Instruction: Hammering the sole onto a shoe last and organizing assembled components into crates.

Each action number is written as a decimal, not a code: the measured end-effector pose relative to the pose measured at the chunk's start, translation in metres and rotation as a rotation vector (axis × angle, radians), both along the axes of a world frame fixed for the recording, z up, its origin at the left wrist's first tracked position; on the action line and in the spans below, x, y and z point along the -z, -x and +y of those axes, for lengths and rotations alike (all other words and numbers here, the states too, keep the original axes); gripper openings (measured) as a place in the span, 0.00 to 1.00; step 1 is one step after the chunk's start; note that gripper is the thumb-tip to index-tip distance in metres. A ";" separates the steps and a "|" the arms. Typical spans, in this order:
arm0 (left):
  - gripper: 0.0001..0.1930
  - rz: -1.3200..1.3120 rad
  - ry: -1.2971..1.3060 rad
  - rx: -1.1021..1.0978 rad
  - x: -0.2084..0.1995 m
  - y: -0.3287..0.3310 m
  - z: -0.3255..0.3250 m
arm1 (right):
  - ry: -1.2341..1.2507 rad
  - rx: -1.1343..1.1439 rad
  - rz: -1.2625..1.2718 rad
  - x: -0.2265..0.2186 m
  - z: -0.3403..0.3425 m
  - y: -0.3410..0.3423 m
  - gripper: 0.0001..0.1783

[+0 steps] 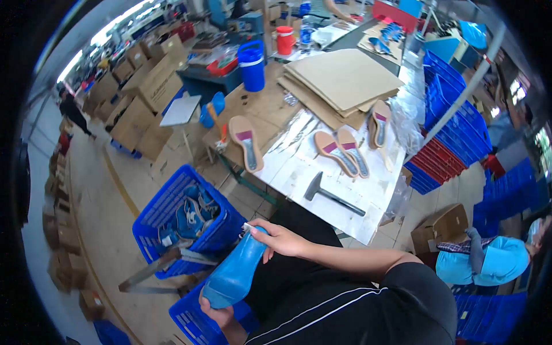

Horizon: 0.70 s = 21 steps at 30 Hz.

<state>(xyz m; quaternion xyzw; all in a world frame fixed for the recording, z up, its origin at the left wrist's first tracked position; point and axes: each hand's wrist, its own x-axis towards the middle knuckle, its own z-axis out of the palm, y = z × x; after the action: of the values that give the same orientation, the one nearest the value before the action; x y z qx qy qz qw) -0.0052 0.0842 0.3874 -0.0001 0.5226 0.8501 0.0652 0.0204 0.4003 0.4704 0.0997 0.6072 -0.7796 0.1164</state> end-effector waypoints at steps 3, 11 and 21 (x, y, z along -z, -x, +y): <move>0.41 0.027 0.018 0.052 0.029 0.007 0.023 | -0.018 0.105 0.016 0.016 0.025 -0.021 0.30; 0.33 -0.120 -0.002 -0.021 -0.015 0.007 0.050 | -0.009 0.093 0.149 0.009 0.060 -0.034 0.27; 0.35 -0.298 -0.102 -0.138 -0.042 0.004 0.065 | -0.045 0.124 0.049 -0.004 0.050 -0.026 0.29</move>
<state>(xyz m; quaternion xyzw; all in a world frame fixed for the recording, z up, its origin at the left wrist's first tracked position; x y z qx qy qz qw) -0.0089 0.1497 0.4290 -0.1588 0.4620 0.8686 0.0833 0.0460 0.4501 0.4748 0.1203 0.6201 -0.7736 0.0507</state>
